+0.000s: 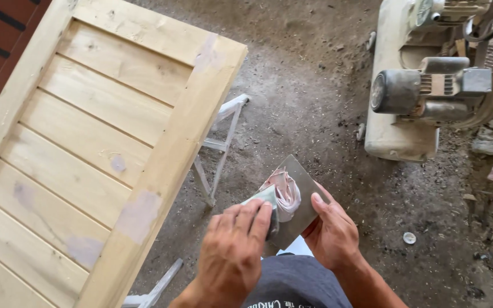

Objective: Apply wood filler putty to a wooden door panel using a putty knife.

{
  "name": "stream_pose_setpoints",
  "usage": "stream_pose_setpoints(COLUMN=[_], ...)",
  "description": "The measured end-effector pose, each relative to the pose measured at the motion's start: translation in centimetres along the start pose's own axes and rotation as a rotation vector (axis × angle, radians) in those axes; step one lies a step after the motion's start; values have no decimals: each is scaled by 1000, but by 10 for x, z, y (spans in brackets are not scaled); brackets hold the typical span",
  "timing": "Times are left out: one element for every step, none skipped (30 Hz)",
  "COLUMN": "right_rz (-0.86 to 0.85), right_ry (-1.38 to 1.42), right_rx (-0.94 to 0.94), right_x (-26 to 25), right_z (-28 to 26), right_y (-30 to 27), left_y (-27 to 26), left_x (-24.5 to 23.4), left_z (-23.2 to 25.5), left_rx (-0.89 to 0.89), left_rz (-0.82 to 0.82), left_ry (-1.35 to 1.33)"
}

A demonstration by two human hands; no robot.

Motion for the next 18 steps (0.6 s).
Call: stream_pose_setpoints(right_rz=[-38, -38, -28, -13, -7, 10, 28, 29, -26, -83, -84, -40, 3, 13, 28, 37, 41, 37], right_ry=[5, 5, -8, -25, -28, -35, -41, -42, -16, 9, 7, -26, -59, -59, -66, -73, -73, -84], right_rx=[-1, -2, 0, 2, 3, 19, 35, 34, 40, 41, 35, 46, 56, 55, 55, 53, 48, 59], right_x=[1, 0, 0, -3, -6, -8, -9, -9, -6, -3, -2, -2, -2, -9, -16, -22, -19, -17], right_z=[0, 1, 2, 2, 3, 5, 6, 5, 5, 3, -1, -3, -5, -5, -4, -4, -6, -8], right_y=[0, 1, 2, 0, -1, 0, 1, 0, -1, 0, 1, 0, -1, -2, -4, -2, -3, -3], left_y=[0, -4, -8, -12, -7, -1, 5, 6, 6, 9, 4, -1, -6, -1, 4, 11, 14, 20], left_x=[5, 2, -1, -2, -6, -13, -19, -16, -11, -5, -6, -7, -7, -9, -11, -14, -13, -11], left_z=[0, 1, 2, 6, 7, 8, 9, 8, 9, 9, 6, 4, 2, 2, 1, 0, 1, 2], left_rx=[0, 0, 18, 35, 34, 61, 88, 88, 131, 179, 184, 210, 236, 239, 216, 194, 200, 206], left_rz=[-2, -2, -19, -37, -38, 4, 47, 47, 0, -43, -40, -56, -72, -77, -52, -23, -23, -39], left_ry=[50, 51, -30, -117, -123, -110, -96, -97, -98, -99, -99, -108, -117, -125, -110, -90, -94, -101])
Point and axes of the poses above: each hand's wrist, its own y-axis towards the middle knuckle, its own x-axis out of the palm, z = x × y, the point moved 3 cm from there along y, towards the middle knuckle, and after that the axes turned 5 degrees about -x, right-handed, at the moved point
